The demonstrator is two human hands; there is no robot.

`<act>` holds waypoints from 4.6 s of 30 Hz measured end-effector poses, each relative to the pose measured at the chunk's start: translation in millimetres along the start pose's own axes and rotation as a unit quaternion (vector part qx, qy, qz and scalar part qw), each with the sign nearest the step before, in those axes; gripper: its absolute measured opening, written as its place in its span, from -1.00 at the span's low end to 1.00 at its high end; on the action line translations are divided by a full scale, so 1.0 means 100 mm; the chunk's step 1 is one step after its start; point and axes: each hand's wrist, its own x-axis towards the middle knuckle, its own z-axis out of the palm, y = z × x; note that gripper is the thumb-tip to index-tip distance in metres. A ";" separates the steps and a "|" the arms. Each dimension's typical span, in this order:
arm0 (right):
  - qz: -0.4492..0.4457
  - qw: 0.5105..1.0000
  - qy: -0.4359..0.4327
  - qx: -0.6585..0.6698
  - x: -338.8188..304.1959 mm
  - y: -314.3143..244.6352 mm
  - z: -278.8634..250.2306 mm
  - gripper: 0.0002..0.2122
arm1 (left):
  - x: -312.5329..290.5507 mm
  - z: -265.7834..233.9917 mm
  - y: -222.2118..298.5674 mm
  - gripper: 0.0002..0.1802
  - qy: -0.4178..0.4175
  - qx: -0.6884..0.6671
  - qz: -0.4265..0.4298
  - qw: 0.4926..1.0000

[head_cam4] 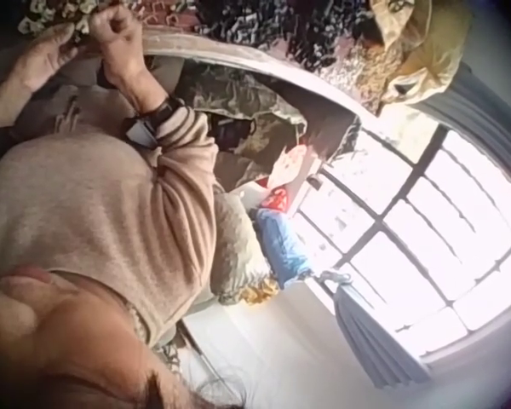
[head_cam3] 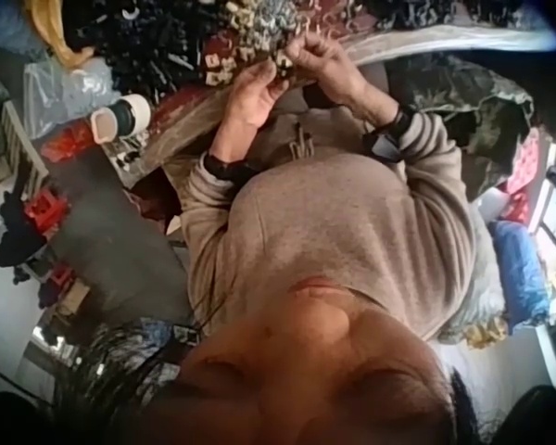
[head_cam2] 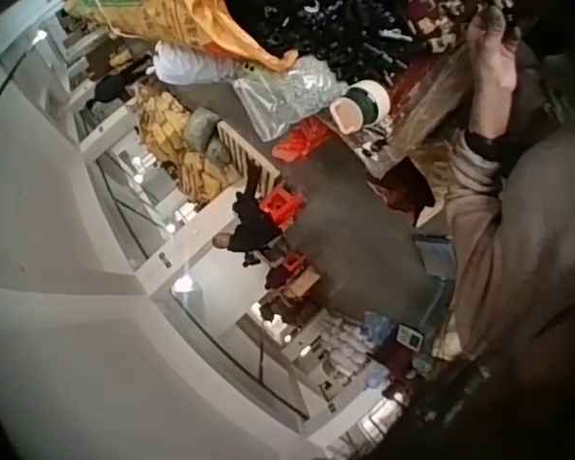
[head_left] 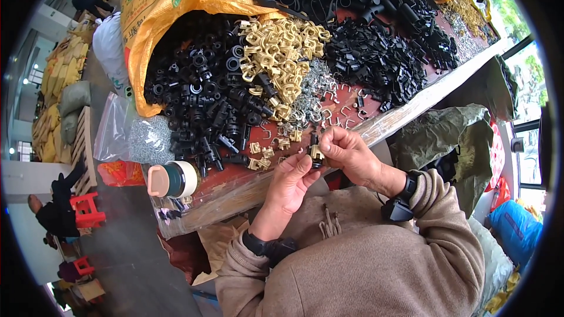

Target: The person assembles components by hand by inserting a small metal clip into a black plastic housing and then snapping a beige plastic piece into the assembly. The person repeats this process and places the completed units into a large green bag.

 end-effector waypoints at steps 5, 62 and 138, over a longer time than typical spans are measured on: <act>-0.003 1.000 0.015 0.021 -0.02 0.07 -0.03 -0.87 | 0.00 0.01 0.00 -0.80 -0.004 0.000 0.000 1.000; -0.220 0.865 -0.055 -0.447 -0.05 -0.17 -0.01 -0.71 | -0.03 0.25 0.04 -0.77 0.005 0.083 0.095 0.992; -0.207 0.748 -0.287 -0.562 0.27 -0.86 -0.08 -0.57 | -0.09 0.21 0.29 -0.65 0.003 0.183 0.083 0.980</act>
